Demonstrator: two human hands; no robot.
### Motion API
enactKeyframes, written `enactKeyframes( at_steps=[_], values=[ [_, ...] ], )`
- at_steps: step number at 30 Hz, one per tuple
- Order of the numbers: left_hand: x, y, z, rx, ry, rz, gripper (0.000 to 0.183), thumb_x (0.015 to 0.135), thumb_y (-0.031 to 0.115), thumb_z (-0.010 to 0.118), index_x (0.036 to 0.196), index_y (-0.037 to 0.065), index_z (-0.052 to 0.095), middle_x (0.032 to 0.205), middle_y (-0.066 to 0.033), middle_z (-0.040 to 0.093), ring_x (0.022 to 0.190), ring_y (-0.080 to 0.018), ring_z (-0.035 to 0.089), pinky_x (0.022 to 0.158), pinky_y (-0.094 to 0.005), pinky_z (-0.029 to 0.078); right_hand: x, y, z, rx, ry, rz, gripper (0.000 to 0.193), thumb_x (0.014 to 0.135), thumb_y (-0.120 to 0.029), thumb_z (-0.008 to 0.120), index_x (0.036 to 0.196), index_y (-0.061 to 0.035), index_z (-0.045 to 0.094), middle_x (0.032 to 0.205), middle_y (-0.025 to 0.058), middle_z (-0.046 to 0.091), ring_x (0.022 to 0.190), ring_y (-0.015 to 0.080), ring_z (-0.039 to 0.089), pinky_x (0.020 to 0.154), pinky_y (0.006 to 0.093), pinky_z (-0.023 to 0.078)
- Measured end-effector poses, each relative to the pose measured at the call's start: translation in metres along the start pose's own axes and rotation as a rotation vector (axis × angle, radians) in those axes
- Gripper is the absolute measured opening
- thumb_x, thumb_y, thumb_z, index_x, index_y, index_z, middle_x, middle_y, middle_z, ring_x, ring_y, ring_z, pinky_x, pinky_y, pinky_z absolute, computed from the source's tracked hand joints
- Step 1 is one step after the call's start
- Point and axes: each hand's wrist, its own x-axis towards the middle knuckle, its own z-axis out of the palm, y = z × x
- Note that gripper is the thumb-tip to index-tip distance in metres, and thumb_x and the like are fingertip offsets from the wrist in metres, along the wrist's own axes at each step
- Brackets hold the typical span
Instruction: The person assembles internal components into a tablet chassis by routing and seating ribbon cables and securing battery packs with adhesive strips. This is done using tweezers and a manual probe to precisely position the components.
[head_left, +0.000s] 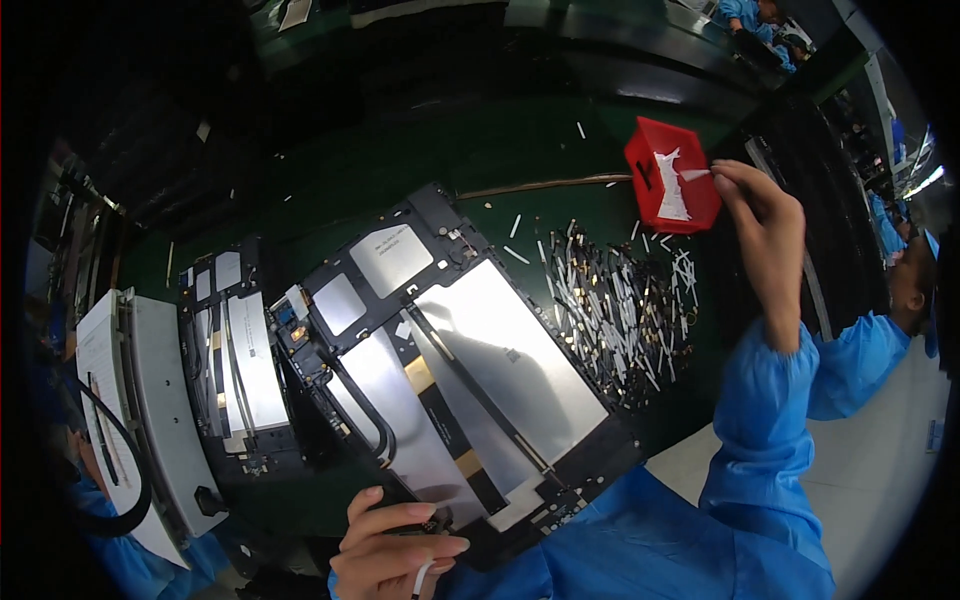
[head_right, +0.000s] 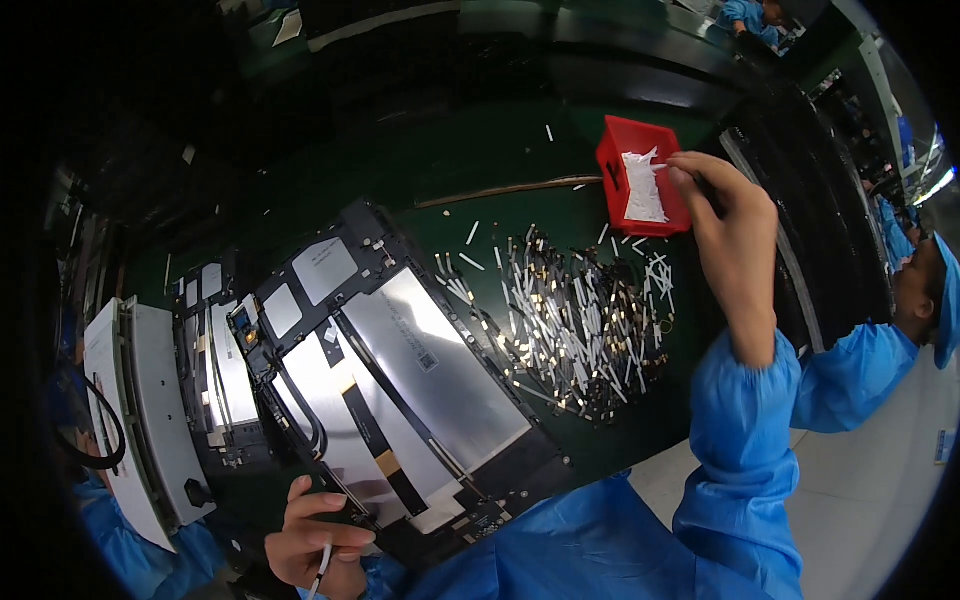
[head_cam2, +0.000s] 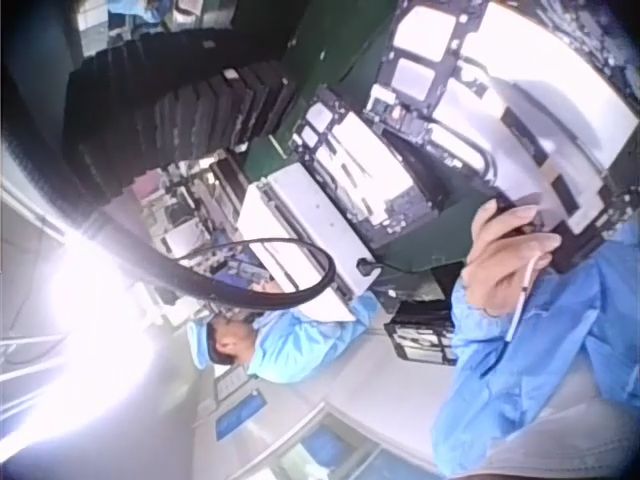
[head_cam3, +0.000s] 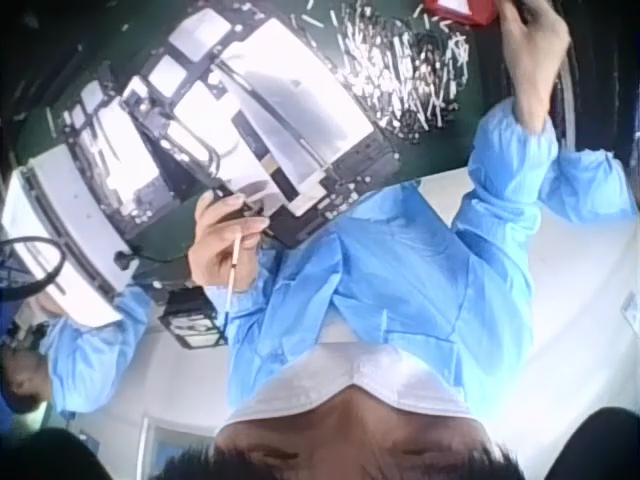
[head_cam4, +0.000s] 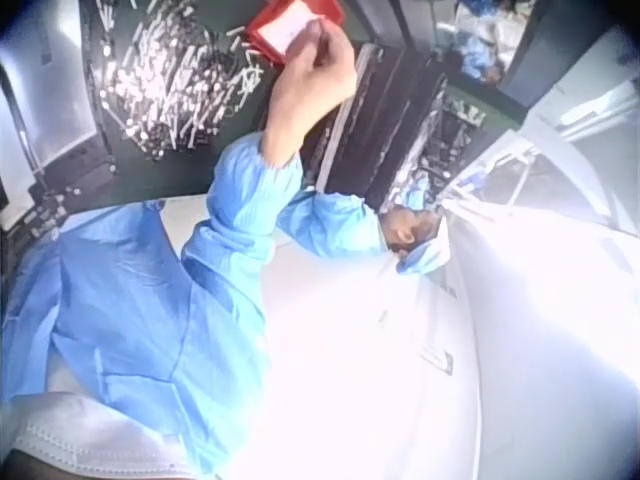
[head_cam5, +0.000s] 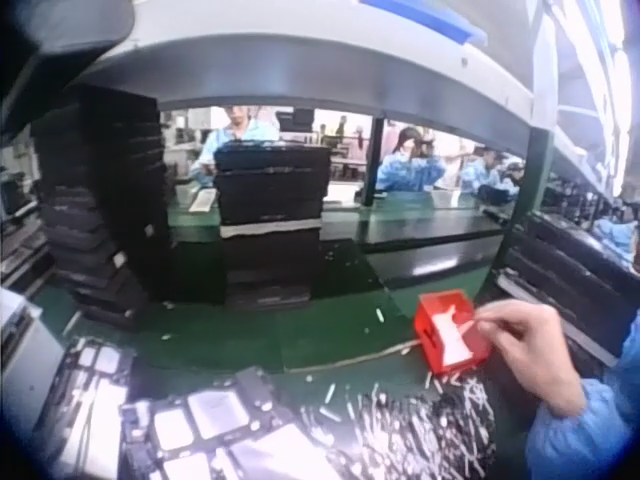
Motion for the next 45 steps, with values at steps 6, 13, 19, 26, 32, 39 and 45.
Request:
enactKeyframes(
  at_steps=[6, 13, 19, 26, 32, 39, 45],
  values=[
    [0.003, -0.002, -0.009, 0.066, -0.128, 0.077, 0.016, 0.084, 0.011, 0.062, 0.096, 0.005, 0.055, 0.075, -0.0127, 0.068, 0.097, -0.032, 0.061, 0.097, -0.0493, 0.035, -0.003, -0.031, 0.001, -0.138, -0.123, 0.065, 0.024, 0.08, -0.014, 0.066, 0.096, 0.0036, 0.064, 0.094, 0.0121, 0.061, 0.079, 0.0139, 0.056, 0.07, 0.0263, 0.044],
    [0.0, -0.008, 0.002, -0.007, 0.017, 0.035, 0.012, 0.074, 0.013, 0.07, 0.086, 0.014, 0.069, 0.078, -0.0005, 0.07, 0.091, -0.0193, 0.065, 0.099, -0.0379, 0.034, -0.092, -0.152, 0.011, 0.58, -0.811, -0.311, 0.035, 0.064, -0.023, 0.081, 0.088, 0.0005, 0.068, 0.063, 0.004, 0.056, 0.051, 0.012, 0.052, 0.044, 0.023, 0.039],
    [-0.003, 0.005, -0.002, 0.053, -0.002, -0.06, 0.005, 0.076, 0.015, 0.069, 0.081, 0.016, 0.07, 0.079, 0.0001, 0.07, 0.095, -0.0195, 0.064, 0.104, -0.0394, 0.026, -0.093, -0.168, 0.019, 0.671, -0.986, -0.255, 0.029, 0.067, -0.021, 0.081, 0.084, -0.0012, 0.068, 0.065, 0.0049, 0.057, 0.045, 0.0128, 0.055, 0.039, 0.0223, 0.04],
    [-0.003, 0.013, -0.004, 0.249, -0.059, -0.047, 0.011, 0.078, 0.015, 0.069, 0.088, 0.017, 0.065, 0.078, -0.0012, 0.069, 0.091, -0.022, 0.066, 0.106, -0.0444, 0.022, -0.111, -0.17, 0.023, 0.67, -0.953, -0.22, 0.02, 0.069, -0.013, 0.078, 0.082, -0.0011, 0.067, 0.062, 0.0056, 0.056, 0.046, 0.0129, 0.057, 0.041, 0.021, 0.043],
    [-0.003, 0.011, -0.003, 0.27, -0.094, -0.059, 0.022, 0.078, 0.016, 0.07, 0.099, 0.016, 0.064, 0.085, 0.0011, 0.07, 0.097, -0.0175, 0.064, 0.106, -0.0403, 0.02, -0.098, -0.163, 0.011, 0.796, -0.932, -0.229, 0.013, 0.069, -0.008, 0.075, 0.077, -0.0009, 0.067, 0.06, 0.006, 0.057, 0.046, 0.0113, 0.057, 0.04, 0.0206, 0.042],
    [-0.009, 0.001, -0.002, 0.216, 0.035, -0.003, 0.026, 0.091, 0.028, 0.053, 0.097, 0.005, 0.045, 0.067, -0.0068, 0.067, 0.087, -0.0279, 0.066, 0.106, -0.0522, 0.018, -0.044, -0.088, -0.009, 0.063, 0.027, 0.147, 0.012, 0.083, -0.006, 0.062, 0.091, 0.0028, 0.065, 0.072, 0.0024, 0.059, 0.065, 0.0057, 0.051, 0.059, 0.018, 0.039],
    [-0.007, 0.004, 0.003, 0.302, 0.246, -0.121, 0.036, 0.082, 0.039, 0.063, 0.073, 0.006, 0.051, 0.081, -0.0144, 0.068, 0.089, -0.0298, 0.066, 0.105, -0.0602, 0.019, -0.021, -0.03, -0.013, -0.059, -0.027, 0.108, 0.027, 0.086, -0.009, 0.058, 0.111, 0.0002, 0.061, 0.083, 0.0033, 0.055, 0.072, 0.0066, 0.049, 0.065, 0.0195, 0.039]
  ],
)
